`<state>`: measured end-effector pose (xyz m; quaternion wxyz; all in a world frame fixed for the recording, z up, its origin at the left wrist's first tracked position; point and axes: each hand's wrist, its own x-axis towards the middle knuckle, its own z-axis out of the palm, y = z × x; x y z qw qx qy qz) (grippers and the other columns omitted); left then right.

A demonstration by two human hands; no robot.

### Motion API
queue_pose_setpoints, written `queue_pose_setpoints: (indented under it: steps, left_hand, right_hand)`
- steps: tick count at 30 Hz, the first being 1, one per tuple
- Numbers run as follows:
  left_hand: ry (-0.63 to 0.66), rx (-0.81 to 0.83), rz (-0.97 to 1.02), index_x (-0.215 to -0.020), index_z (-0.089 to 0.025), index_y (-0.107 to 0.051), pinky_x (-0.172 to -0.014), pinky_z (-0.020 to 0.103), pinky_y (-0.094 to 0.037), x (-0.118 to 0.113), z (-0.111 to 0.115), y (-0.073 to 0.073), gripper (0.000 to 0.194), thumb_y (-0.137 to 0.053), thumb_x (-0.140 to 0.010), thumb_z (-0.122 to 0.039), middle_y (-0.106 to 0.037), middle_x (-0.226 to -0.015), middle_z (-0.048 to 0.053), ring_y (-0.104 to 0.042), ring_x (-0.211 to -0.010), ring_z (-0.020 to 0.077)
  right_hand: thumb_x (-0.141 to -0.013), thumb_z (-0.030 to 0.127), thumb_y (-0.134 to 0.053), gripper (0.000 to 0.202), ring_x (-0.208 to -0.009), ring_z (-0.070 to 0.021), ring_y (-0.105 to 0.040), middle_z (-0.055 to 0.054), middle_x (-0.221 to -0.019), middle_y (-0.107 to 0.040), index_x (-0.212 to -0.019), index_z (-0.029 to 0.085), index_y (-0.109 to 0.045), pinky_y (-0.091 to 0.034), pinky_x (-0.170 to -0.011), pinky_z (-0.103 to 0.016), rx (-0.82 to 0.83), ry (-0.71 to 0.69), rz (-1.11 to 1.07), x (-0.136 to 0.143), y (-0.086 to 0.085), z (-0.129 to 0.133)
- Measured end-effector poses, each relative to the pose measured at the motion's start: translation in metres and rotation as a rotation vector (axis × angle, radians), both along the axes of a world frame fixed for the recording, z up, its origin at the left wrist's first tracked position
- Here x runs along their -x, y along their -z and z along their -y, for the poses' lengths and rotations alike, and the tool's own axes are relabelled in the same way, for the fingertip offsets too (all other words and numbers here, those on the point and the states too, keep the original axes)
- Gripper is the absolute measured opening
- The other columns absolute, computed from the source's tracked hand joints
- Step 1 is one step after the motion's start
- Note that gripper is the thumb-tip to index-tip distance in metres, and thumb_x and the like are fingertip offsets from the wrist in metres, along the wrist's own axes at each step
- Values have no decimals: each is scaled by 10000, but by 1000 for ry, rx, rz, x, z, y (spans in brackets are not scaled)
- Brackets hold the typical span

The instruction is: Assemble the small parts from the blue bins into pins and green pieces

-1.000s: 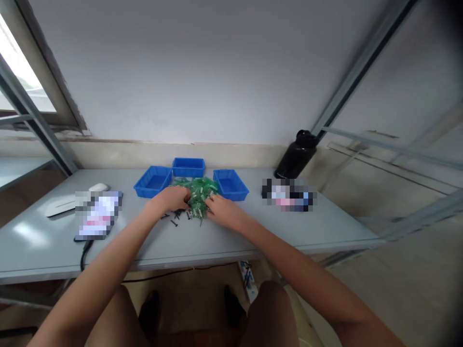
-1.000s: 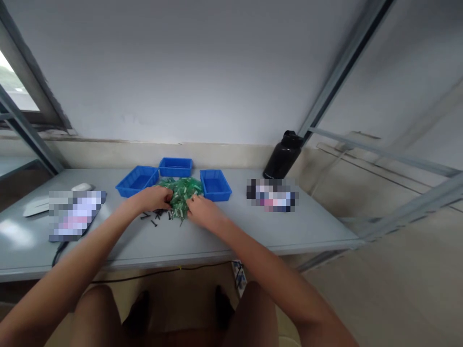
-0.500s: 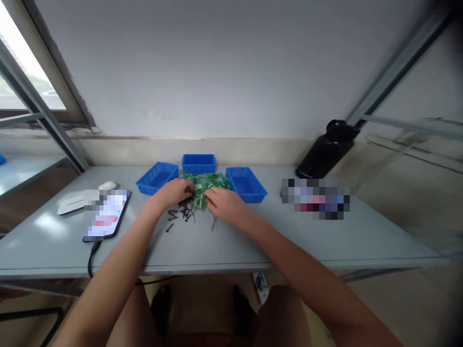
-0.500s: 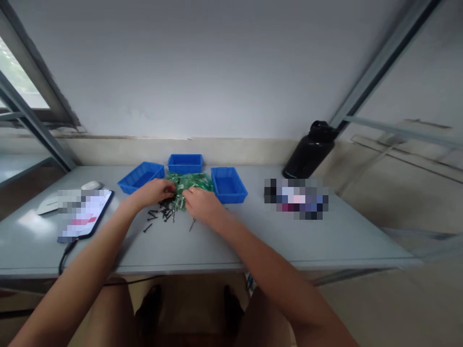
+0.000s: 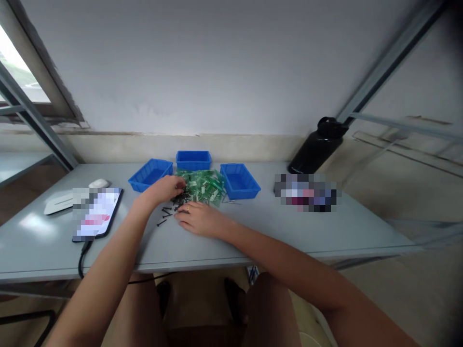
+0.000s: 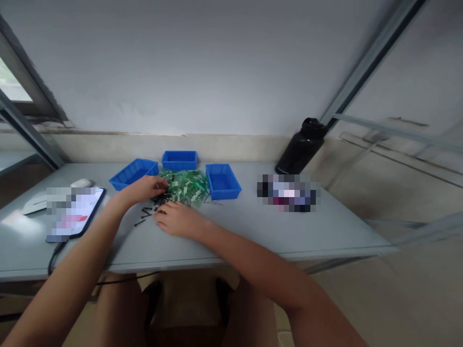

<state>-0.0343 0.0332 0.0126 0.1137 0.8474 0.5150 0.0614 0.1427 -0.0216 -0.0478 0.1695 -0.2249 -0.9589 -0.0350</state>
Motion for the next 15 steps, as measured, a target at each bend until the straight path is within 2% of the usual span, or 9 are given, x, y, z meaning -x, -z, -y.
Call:
queue_pose_setpoints:
  steps: [4, 7, 9, 12, 15]
  left_hand:
    - [16, 4, -15, -985, -171, -681, -780, 283, -467, 2, -2, 2, 264, -488, -806, -181, -721, -983, 76, -654, -884, 202]
    - [6, -13, -8, -986, -175, -681, -775, 275, -466, 1, -2, 0, 256, -486, -824, -214, -719, -990, 74, -652, -889, 203]
    - [-10, -45, 6, -1009, -178, -677, -775, 269, -465, 0, 0, -2, 270, -469, -846, -233, -717, -1003, 72, -651, -892, 199]
    - [-21, -98, 8, -1047, -171, -673, -778, 277, -464, -2, 2, -6, 297, -450, -864, -244, -718, -993, 77, -651, -879, 201]
    - [-38, -122, 1, -1067, -163, -672, -781, 287, -467, -2, 3, -7, 309, -452, -873, -263, -718, -990, 87, -653, -875, 206]
  right_hand:
    - [-968, 260, -431, 294, -1031, -205, -583, -122, -1106, -652, -1112, 141, -659, -451, -923, -355, -13, 34, 19, -7, -2, -10]
    - [-974, 245, -405, 308, -1020, -215, -586, -135, -1092, -654, -1100, 133, -662, -451, -919, -371, -41, 74, 22, -6, -6, -7]
    - [-977, 305, -412, 331, -1084, -222, -566, -136, -1191, -629, -1171, 155, -635, -442, -939, -381, -58, 21, -6, 1, -10, 1]
    - [-962, 481, -412, 466, -1279, -229, -460, -100, -1393, -520, -1316, 208, -543, -387, -1034, -388, -69, -186, 4, 18, -13, 16]
    - [-955, 507, -415, 494, -1325, -223, -437, -76, -1379, -548, -1331, 208, -534, -363, -1074, -386, -38, -218, 76, 29, -8, 21]
